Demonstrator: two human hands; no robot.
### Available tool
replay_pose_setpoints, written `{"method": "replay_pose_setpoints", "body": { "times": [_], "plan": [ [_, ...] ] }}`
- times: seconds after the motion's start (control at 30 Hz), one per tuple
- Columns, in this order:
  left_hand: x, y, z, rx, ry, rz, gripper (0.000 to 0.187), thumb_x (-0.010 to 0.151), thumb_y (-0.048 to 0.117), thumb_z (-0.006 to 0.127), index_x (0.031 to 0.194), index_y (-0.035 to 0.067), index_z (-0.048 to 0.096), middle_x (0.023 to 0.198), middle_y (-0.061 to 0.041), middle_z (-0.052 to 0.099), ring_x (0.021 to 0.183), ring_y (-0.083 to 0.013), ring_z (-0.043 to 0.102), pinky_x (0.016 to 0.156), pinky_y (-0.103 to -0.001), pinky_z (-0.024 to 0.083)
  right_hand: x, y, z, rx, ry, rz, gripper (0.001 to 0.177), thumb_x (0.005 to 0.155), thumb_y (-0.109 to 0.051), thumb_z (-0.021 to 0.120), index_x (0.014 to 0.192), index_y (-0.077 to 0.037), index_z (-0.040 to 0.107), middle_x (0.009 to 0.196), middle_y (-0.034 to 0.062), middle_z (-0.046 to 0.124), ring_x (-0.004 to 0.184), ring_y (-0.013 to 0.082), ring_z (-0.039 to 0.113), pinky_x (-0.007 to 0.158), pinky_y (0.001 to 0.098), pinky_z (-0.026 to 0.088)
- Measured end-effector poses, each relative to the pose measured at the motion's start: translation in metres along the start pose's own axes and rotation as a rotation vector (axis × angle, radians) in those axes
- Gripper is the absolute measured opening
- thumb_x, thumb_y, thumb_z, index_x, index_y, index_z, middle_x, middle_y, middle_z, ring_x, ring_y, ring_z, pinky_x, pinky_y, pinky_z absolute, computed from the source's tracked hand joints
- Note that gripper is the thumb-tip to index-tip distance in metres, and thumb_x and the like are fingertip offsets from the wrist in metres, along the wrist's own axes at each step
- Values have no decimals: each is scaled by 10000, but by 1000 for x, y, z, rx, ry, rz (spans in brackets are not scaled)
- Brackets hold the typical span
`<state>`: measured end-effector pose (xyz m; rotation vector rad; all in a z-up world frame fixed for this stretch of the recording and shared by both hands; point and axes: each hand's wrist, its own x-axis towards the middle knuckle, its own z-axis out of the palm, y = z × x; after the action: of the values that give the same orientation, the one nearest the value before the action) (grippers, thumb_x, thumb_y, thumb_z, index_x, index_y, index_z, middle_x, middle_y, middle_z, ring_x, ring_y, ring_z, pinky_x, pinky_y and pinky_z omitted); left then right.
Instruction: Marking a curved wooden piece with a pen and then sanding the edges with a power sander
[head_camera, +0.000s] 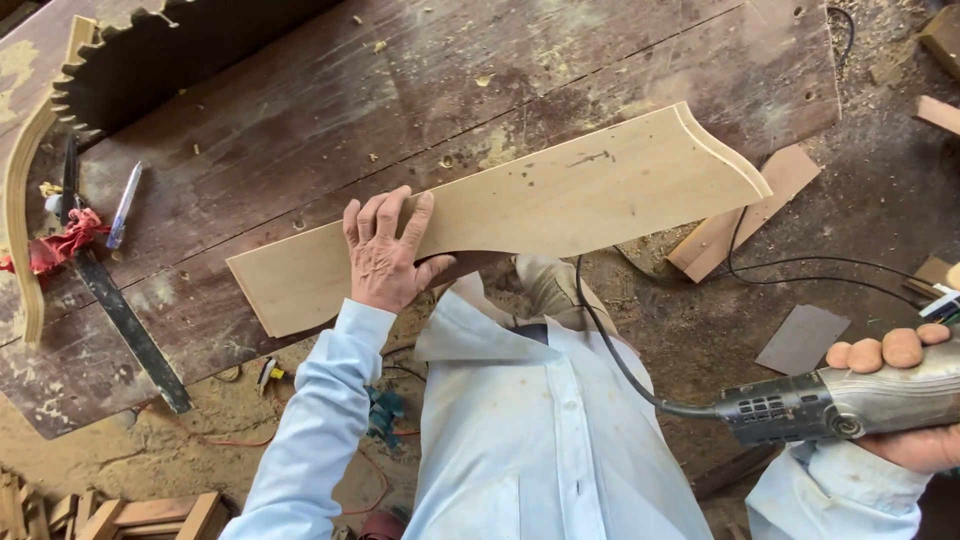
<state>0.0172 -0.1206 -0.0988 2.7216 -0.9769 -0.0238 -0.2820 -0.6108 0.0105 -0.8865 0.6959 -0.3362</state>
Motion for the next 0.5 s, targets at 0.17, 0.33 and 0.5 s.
{"method": "replay_pose_setpoints", "body": {
  "times": [0.17, 0.33, 0.5],
  "plan": [
    [-6, 10, 4, 8, 63, 8, 722, 992, 693, 512, 1496, 176, 539, 1471, -139, 500, 1276, -370, 476, 1164, -605, 271, 7, -7, -18, -18, 1, -1, 672, 874, -601, 824, 1416, -267, 611, 1151, -132, 681, 1009, 123, 656, 1042, 331, 454],
    [64, 127, -61, -478, -159, 105, 718, 547, 761, 837, 885, 152, 663, 1036, -42, 596, 950, -230, 481, 872, -403, 357, 10, -17, -25, 199, -23, 158, 471, 855, -395, 792, 1269, -233, 638, 1022, -85, 618, 960, 161, 571, 1067, 363, 353],
    [47, 268, -55, -820, -22, 759, 505, 1041, 383, 538, 1489, 154, 484, 1197, -116, 595, 965, -278, 618, 860, -425, 526, -14, 8, 30, 253, -79, -23, 641, 868, -538, 848, 1346, -202, 584, 1026, -117, 552, 873, 79, 479, 922, 296, 334]
  ]
}}
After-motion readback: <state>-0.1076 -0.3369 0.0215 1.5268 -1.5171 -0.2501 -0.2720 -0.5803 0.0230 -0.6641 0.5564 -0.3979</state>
